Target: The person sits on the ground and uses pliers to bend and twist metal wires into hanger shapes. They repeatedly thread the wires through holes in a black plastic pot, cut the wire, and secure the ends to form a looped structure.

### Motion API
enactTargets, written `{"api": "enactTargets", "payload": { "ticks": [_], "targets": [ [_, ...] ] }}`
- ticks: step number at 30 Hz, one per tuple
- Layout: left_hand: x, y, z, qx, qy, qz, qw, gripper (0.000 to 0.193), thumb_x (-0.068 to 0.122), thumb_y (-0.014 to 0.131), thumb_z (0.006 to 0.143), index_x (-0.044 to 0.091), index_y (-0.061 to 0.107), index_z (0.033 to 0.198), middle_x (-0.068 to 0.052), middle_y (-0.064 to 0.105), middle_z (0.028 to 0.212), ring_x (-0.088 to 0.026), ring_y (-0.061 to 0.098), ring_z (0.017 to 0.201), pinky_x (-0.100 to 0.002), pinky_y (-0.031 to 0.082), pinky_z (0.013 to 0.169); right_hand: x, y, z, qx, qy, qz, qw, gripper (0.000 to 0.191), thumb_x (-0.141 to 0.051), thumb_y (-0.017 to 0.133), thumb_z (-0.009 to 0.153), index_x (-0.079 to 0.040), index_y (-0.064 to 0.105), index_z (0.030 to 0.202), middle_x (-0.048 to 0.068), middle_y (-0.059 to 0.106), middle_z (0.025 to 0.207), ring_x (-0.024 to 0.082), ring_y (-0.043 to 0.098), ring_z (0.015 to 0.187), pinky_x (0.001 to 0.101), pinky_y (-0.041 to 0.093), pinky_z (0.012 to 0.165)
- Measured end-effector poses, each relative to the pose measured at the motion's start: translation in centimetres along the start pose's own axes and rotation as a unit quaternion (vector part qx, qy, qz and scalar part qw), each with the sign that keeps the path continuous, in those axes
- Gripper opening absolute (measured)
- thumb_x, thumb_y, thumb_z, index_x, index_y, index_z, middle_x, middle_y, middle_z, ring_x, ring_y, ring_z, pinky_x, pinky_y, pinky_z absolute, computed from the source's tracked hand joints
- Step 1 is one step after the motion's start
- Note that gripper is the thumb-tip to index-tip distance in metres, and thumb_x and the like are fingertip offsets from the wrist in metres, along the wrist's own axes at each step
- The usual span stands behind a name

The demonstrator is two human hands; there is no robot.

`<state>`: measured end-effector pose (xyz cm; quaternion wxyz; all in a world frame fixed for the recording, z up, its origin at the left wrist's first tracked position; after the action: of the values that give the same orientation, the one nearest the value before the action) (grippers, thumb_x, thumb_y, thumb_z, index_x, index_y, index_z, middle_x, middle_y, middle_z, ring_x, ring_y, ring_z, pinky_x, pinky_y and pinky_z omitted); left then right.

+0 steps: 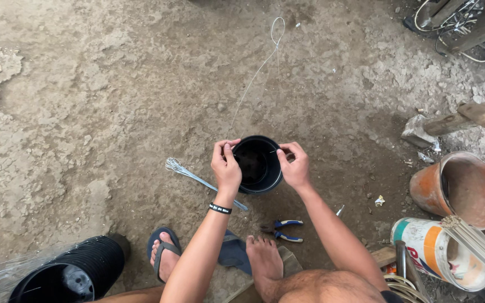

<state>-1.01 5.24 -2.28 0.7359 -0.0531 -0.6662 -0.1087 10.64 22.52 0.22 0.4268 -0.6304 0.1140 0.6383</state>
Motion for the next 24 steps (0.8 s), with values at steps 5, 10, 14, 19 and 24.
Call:
{"api": "enactTargets", "payload": {
  "ticks": [5,10,14,19,24],
  "targets": [
    [-0.3,0.2,0.1,0.009,0.002,0.014,1.0,0.017,0.012,0.047,0.11,0.002,0.061,0.107,-0.008,0.079,0.107,-0.006,0.059,0.077,-0.025,0.05,0.072,-4.5,-0.1,-0.3,0.049,-0.146,-0.043,0.987,0.025,-0.006,0.066,0.099,-0.001,0.062,0.124,0.007,0.066,0.094,0.011,0.059,0.072,0.024,0.047,0.061],
    [-1.0,0.0,0.0,0.002,-0.026,0.003,1.0,0.016,0.013,0.049,0.109,0.002,0.061,0.107,-0.006,0.079,0.105,-0.006,0.049,0.067,-0.024,0.044,0.062,-3.7,5.8,3.7,-0.202,0.14,0.146,0.958,0.028,-0.012,0.06,0.099,-0.005,0.058,0.127,0.006,0.066,0.07,0.007,0.052,0.045,0.0235,0.041,0.041],
    [-1.0,-0.1,-0.2,0.004,-0.007,-0.009,1.0,0.016,0.012,0.049,0.11,0.002,0.061,0.107,-0.006,0.079,0.105,-0.005,0.051,0.07,-0.024,0.045,0.064,-5.1,7.2,5.8,-0.184,0.093,0.174,0.963,0.016,-0.011,0.058,0.105,0.002,0.065,0.11,0.006,0.067,0.077,0.006,0.053,0.048,0.0232,0.041,0.043],
    [-1.1,-0.2,-0.2,0.007,-0.008,0.0,1.0,0.016,0.012,0.049,0.11,0.002,0.061,0.107,-0.006,0.079,0.105,-0.005,0.049,0.069,-0.024,0.043,0.062,-6.0,7.5,6.1,-0.161,0.073,0.202,0.963,0.014,-0.009,0.059,0.099,-0.002,0.063,0.111,0.004,0.067,0.08,0.003,0.052,0.05,0.0213,0.041,0.043],
    [-1.3,-0.3,-0.1,0.002,-0.024,0.001,1.0,0.016,0.013,0.049,0.109,0.003,0.062,0.106,-0.006,0.079,0.105,-0.005,0.048,0.065,-0.023,0.042,0.059,-6.9,7.2,6.1,-0.135,0.023,0.237,0.962,0.017,-0.015,0.056,0.108,-0.002,0.064,0.1,0.001,0.064,0.079,0.003,0.054,0.056,0.0209,0.044,0.049]
  ]
}}
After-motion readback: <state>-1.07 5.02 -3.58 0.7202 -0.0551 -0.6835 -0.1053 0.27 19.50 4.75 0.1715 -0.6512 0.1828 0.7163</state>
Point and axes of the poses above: each hand's wrist, its own z-axis towards the middle knuckle, its own y-axis out of the palm, x = y × z, the point moved 6 cm from there along z, towards the middle knuckle
